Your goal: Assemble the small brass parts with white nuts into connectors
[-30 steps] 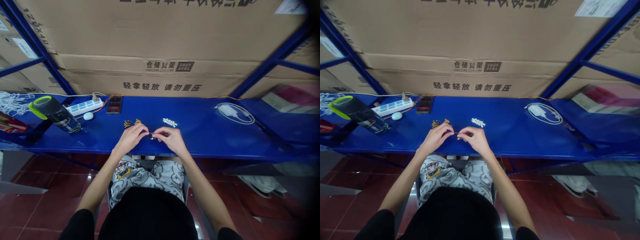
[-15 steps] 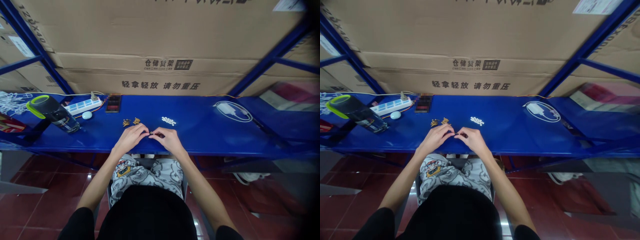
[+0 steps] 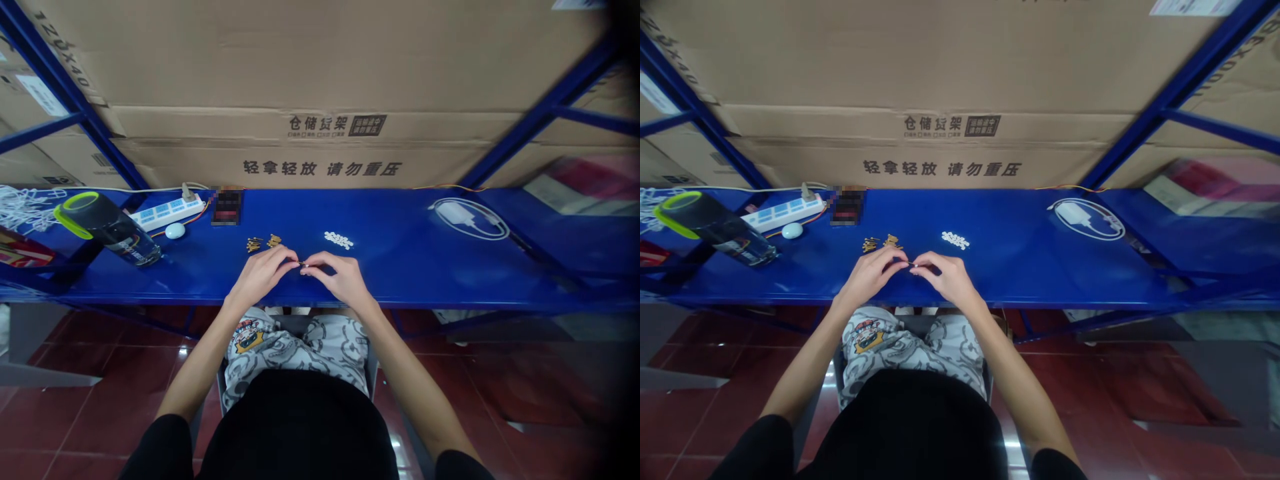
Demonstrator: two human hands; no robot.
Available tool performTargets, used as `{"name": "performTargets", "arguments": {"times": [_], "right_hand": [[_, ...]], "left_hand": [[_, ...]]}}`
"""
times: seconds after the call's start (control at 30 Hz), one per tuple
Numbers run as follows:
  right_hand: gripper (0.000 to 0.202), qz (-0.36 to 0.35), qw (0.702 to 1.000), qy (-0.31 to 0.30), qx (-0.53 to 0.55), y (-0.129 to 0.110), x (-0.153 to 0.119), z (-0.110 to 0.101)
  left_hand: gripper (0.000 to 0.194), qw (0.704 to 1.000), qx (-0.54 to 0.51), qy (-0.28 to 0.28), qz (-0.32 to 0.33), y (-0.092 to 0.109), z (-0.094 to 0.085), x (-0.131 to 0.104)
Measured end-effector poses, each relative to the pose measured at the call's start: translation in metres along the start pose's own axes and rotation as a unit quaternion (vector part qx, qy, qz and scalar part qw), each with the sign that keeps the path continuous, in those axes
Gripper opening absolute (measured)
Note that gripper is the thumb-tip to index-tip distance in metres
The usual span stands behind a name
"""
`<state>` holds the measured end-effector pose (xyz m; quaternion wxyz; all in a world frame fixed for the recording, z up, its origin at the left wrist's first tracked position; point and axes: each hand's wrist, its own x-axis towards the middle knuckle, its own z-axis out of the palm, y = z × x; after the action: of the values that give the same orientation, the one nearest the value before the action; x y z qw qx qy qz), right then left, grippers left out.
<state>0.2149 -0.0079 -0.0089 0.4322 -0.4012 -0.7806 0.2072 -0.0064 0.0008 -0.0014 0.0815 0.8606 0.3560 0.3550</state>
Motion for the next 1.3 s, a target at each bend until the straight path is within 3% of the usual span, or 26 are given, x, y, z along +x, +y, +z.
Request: {"name": "performTargets", "arguments": {"times": [0.3, 0.43, 0.77, 1.0, 1.3], "right_hand": [[0.017, 0.031, 0.995, -0.003, 0.096, -0.0004, 0.0004, -0.0022], [0.018, 0.035, 0.996, -0.008, 0.086, -0.0009, 0.0004, -0.0027], [0.015, 0.016, 0.998, 0.000, 0.066, -0.0045, 0.0015, -0.0031], [0.022, 0.035, 0.997, -0.010, 0.074, -0.0028, 0.0021, -0.0033], [0.014, 0.034, 0.997, 0.022, 0.062, -0.0017, 0.0032, -0.0014]], "left_hand": [[0.020, 0.998, -0.015, 0.051, 0.029, -0.0041, 0.0007, 0.0001], [0.020, 0.997, -0.013, 0.058, 0.040, -0.0053, 0.0014, -0.0014], [0.023, 0.999, -0.015, 0.023, 0.039, -0.0057, 0.0004, -0.0019], [0.025, 0.997, 0.027, -0.007, 0.073, -0.0039, 0.0004, -0.0028], [0.026, 0.998, 0.049, 0.013, 0.027, -0.0011, 0.0022, -0.0012]]}}
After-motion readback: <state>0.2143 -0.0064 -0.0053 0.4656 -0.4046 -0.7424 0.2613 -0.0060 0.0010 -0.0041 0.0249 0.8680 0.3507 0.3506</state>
